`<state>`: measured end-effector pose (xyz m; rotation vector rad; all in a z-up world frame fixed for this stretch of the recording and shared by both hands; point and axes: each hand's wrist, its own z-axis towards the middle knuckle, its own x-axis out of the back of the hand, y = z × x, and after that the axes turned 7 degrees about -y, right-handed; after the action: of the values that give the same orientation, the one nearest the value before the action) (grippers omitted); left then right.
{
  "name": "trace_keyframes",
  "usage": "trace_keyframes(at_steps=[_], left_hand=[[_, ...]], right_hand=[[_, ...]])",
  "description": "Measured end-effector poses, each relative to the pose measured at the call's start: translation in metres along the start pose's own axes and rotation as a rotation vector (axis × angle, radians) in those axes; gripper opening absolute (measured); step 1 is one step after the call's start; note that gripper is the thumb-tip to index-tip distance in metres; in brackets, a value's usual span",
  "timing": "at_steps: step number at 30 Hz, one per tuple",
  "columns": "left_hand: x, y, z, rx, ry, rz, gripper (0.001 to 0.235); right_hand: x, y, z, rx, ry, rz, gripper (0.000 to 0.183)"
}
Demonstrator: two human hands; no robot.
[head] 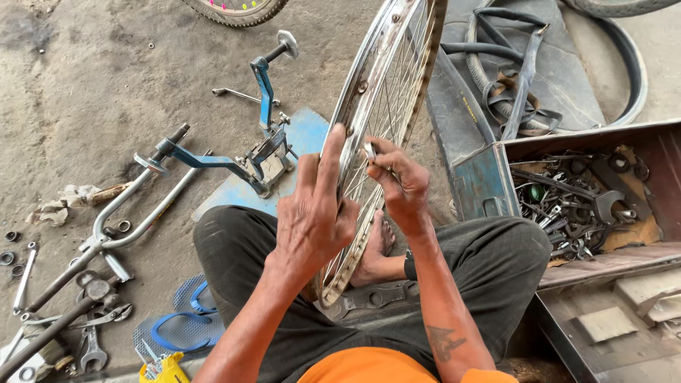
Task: The person is sitting on the ground and using a spoke wrench to tighten the spokes on a bicycle wheel. They rotate the wheel and adjust multiple spokes one by one.
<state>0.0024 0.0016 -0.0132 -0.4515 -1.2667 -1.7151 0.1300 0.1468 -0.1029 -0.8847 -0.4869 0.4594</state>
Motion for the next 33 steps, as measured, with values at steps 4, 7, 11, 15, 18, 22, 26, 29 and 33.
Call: trace_keyframes(at_steps=[4, 7, 11, 15, 18, 22, 26, 29, 33], left_hand=[[0.001, 0.005, 0.01, 0.015, -0.018, 0.031, 0.095], [0.001, 0.008, 0.015, 0.018, -0.024, 0.039, 0.093], [0.0, 0.011, 0.023, 0.046, -0.046, 0.023, 0.091], [0.0, 0.013, 0.032, 0.027, -0.032, 0.019, 0.09], [-0.003, 0.014, 0.04, 0.056, -0.039, 0.013, 0.088], [-0.009, 0.013, 0.047, 0.054, -0.041, 0.036, 0.086], [-0.014, 0.009, 0.052, -0.013, 0.02, 0.031, 0.083], [-0.009, 0.005, 0.054, -0.019, -0.016, 0.014, 0.085], [-0.006, 0.006, 0.03, -0.029, -0.013, -0.035, 0.099]], right_hand=[[-0.003, -0.001, 0.021, 0.114, 0.039, -0.054, 0.012], [0.004, -0.005, 0.036, -0.048, 0.068, 0.168, 0.011], [0.011, -0.003, 0.055, -0.046, -0.046, 0.893, 0.012], [0.012, 0.004, 0.057, -0.138, 0.06, 0.933, 0.014], [0.005, 0.004, 0.05, -0.058, 0.16, 0.814, 0.012], [-0.014, -0.005, 0.039, 0.097, 0.286, 0.434, 0.011], [-0.026, -0.009, 0.041, 0.244, 0.337, 0.289, 0.024], [-0.02, -0.011, 0.053, 0.141, 0.305, 0.101, 0.024], [0.003, -0.019, 0.052, 0.03, 0.422, 0.442, 0.02]])
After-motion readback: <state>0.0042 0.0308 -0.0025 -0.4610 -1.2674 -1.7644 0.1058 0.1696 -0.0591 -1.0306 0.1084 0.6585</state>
